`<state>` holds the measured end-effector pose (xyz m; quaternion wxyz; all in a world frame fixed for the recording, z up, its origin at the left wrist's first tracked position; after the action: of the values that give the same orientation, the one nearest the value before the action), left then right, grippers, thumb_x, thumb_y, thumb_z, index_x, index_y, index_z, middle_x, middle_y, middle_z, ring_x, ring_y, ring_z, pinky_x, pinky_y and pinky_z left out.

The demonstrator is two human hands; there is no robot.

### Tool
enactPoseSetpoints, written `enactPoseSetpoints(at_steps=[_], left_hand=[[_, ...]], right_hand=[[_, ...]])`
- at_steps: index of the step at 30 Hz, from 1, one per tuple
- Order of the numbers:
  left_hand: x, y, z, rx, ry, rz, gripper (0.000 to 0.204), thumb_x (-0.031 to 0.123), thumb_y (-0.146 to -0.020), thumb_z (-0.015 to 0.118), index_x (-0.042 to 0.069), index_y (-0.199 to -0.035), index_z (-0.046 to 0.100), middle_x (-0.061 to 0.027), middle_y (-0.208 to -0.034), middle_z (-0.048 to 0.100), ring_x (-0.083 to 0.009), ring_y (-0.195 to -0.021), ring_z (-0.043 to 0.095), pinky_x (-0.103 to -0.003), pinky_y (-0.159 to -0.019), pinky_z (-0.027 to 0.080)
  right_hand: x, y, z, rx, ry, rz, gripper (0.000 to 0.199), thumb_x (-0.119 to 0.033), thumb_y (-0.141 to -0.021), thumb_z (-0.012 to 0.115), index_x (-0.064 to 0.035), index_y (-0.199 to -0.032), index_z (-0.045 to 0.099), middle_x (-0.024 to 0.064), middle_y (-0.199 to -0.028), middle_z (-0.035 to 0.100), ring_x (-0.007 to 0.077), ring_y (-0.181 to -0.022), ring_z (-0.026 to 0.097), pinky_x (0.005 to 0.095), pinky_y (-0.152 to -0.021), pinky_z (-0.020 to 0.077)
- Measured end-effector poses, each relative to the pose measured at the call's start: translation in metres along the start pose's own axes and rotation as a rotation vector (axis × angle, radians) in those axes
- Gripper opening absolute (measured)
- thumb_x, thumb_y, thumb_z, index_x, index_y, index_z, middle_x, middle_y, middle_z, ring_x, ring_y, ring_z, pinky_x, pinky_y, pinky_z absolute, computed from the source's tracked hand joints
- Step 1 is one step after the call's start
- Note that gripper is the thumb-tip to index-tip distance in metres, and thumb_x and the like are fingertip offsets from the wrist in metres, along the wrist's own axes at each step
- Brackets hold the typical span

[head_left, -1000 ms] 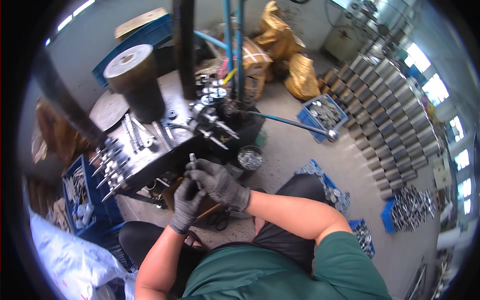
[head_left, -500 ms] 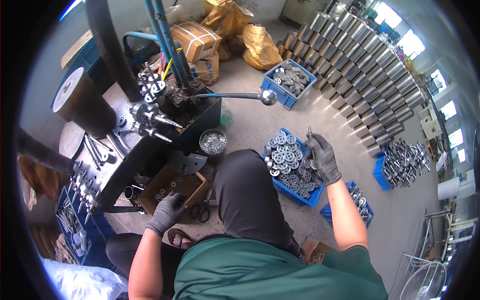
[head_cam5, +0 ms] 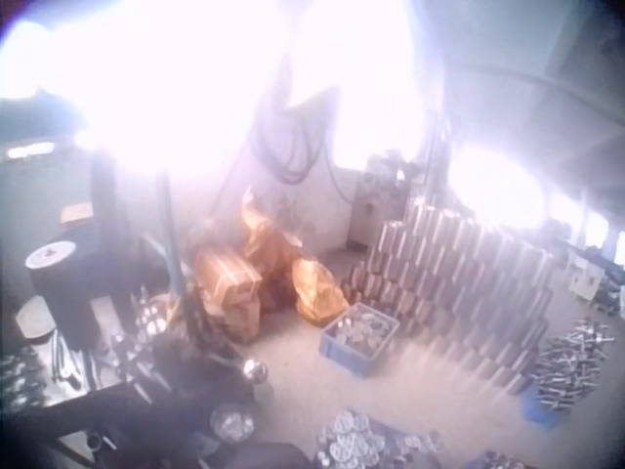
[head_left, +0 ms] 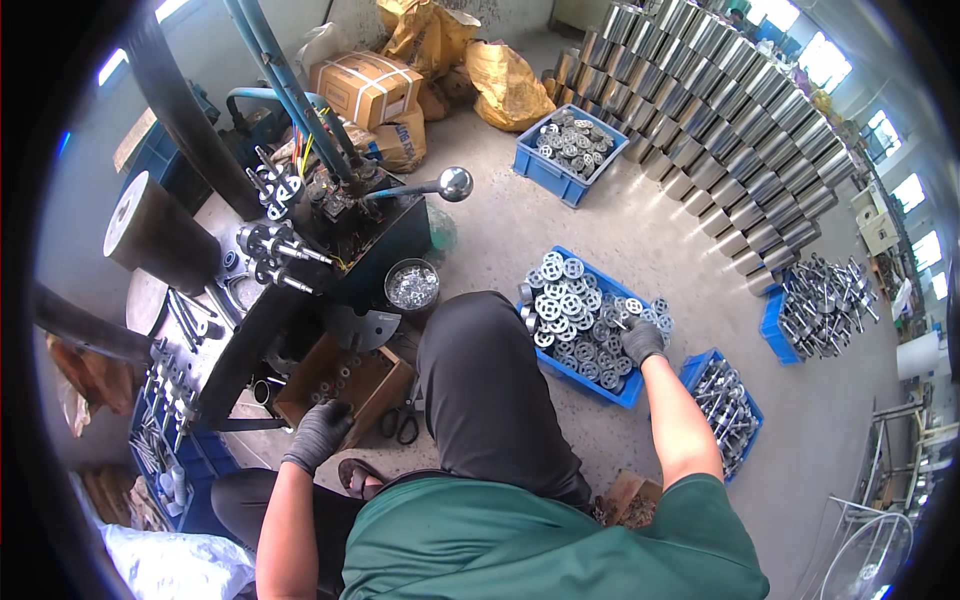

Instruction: The person assembles metal shafts by sliding circular metal plates and bearings onto the rods by hand, press-fitting them together using a vertical press machine, and setting the assembled shafts aside on the workbench.

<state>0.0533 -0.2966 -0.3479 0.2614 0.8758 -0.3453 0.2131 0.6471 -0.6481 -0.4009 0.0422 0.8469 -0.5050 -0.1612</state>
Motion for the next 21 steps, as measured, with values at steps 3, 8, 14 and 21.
enactPoseSetpoints(at_steps=[3, 8, 14, 21], left_hand=[[-0.010, 0.004, 0.006, 0.022, 0.022, 0.008, 0.030, 0.022, -0.089, 0.073, 0.001, -0.111, 0.073, -0.0227, -0.103, 0.072, -0.0414, -0.100, 0.068, -0.047, -0.090, 0.055], [-0.015, 0.005, 0.013, 0.012, -0.059, 0.021, 0.029, 0.023, -0.088, 0.073, 0.001, -0.108, 0.073, -0.0244, -0.102, 0.071, -0.0430, -0.100, 0.067, -0.048, -0.089, 0.054], [-0.048, 0.006, 0.026, 0.020, 0.023, 0.013, 0.028, 0.022, -0.087, 0.073, 0.001, -0.105, 0.073, -0.0243, -0.102, 0.071, -0.0435, -0.099, 0.068, -0.049, -0.088, 0.055], [-0.036, 0.005, 0.025, -0.023, 0.003, 0.007, 0.027, 0.015, -0.088, 0.072, 0.000, -0.110, 0.071, -0.0217, -0.104, 0.072, -0.0365, -0.098, 0.069, -0.044, -0.088, 0.055]], right_hand=[[-0.002, -0.024, 0.003, -0.076, 0.061, 0.013, 0.034, -0.025, -0.088, 0.063, -0.0138, -0.117, 0.077, 0.0198, -0.117, 0.073, 0.0353, -0.111, 0.071, 0.0455, -0.099, 0.0545], [-0.007, -0.061, 0.004, -0.221, 0.380, -0.087, 0.036, -0.026, -0.089, 0.059, -0.0051, -0.112, 0.077, 0.0241, -0.120, 0.071, 0.0383, -0.114, 0.070, 0.0481, -0.097, 0.0559], [-0.051, -0.082, 0.053, -0.225, 0.640, -0.233, 0.031, -0.025, -0.088, 0.063, -0.0104, -0.110, 0.081, 0.0169, -0.117, 0.076, 0.0307, -0.109, 0.074, 0.0486, -0.088, 0.0587], [-0.048, -0.071, 0.030, -0.183, 0.554, -0.199, 0.036, -0.032, -0.082, 0.070, -0.0100, -0.109, 0.081, 0.0181, -0.117, 0.075, 0.0318, -0.109, 0.074, 0.0456, -0.088, 0.0587]])
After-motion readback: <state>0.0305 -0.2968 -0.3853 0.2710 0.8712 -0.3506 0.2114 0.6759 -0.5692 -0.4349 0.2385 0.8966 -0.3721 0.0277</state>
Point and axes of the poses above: each hand's wrist, its own y-axis away from the middle knuckle, its own z-axis out of the palm, x = y × z, the point moved 5 cm from there along -y, towards the middle knuckle
